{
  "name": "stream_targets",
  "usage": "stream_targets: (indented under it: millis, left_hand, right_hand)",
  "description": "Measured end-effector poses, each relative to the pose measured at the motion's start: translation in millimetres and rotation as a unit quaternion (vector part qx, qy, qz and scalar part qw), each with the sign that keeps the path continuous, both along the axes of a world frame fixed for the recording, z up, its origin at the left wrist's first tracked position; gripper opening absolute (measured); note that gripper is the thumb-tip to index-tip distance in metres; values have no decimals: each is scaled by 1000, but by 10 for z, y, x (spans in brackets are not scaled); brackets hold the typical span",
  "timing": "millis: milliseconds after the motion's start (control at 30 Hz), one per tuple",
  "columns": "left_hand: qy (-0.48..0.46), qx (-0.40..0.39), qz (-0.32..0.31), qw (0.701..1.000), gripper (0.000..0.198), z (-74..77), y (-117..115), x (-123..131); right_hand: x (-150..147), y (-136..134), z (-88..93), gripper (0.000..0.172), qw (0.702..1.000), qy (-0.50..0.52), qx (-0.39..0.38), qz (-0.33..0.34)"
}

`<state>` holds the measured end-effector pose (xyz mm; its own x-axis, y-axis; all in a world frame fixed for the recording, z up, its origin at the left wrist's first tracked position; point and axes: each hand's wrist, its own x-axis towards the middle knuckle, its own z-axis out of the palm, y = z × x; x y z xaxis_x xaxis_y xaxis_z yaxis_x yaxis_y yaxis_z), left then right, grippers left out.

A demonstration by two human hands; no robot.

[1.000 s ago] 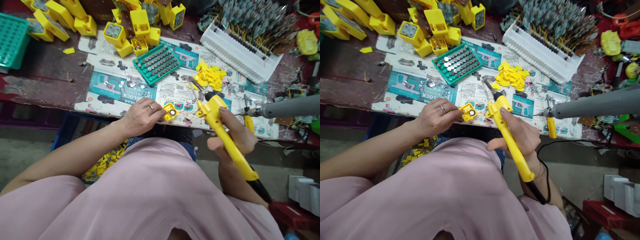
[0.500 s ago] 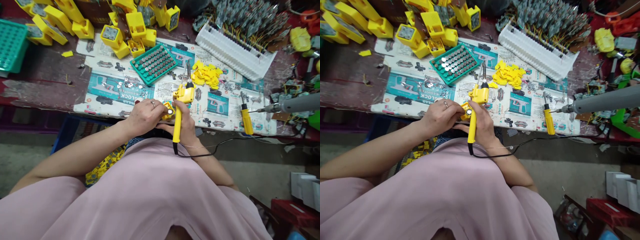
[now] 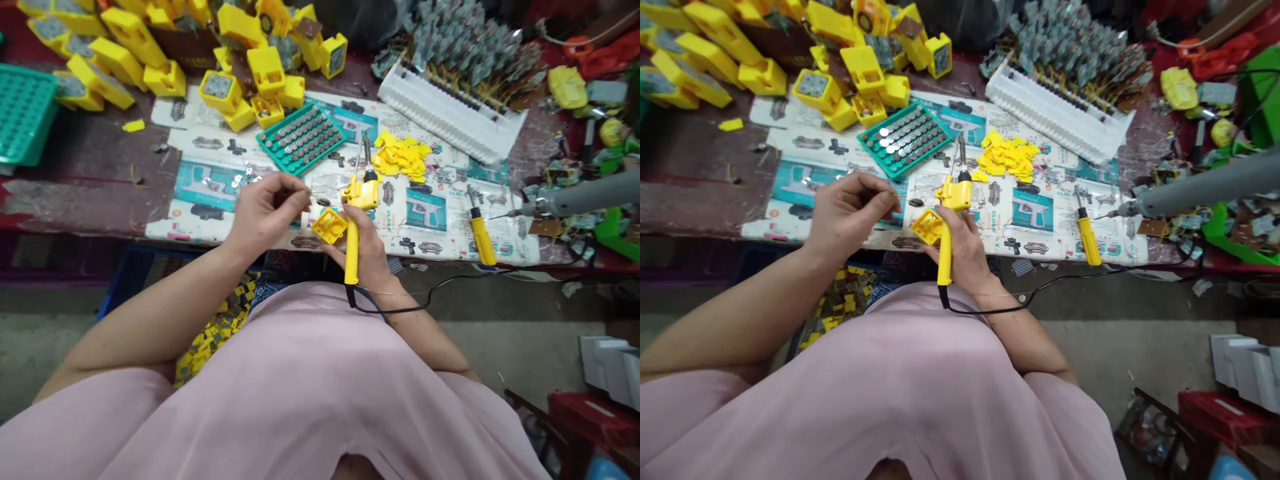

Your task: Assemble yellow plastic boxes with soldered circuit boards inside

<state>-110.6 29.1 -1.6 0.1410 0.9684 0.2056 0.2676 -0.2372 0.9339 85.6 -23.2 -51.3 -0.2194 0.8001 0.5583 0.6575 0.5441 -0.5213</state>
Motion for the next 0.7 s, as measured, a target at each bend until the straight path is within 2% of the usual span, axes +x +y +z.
stream_targets:
  millis: [100,233,300,367,433,533,633,700]
  left_hand:
    - [10,-21,-1,1000,30,131,123,-179]
    - [127,14,-55,990,33,436,430,-346]
    - [194,41,-110,974,35,586,688,-327]
    - [261,101,-198,939,37,686,1009,-205]
    - [279,185,-289,897,40,729,1345,32]
    - [301,205,-371,854,31,774,1692,598]
    - [368,142,-361,845,21,917,1708,1350]
    - [354,140,-336,861,24,1076,1611,1881]
  right_hand:
    - [62,11,106,63,998,-2,59,-28]
    - [284,2,308,32,990,-30,112,-85]
    - [419,-64,400,25,987,-67,101,-104]
    - [531,-172,477,30,985,-96,92,-112]
    - [609,-295,535,45,982,-111,106,-113]
    - [668,-441,574,65,975,-110,149,-125]
    - [685,-488,533,60,974,-84,165,-131]
    - [683,-463,470,54,977,-56,162,-124]
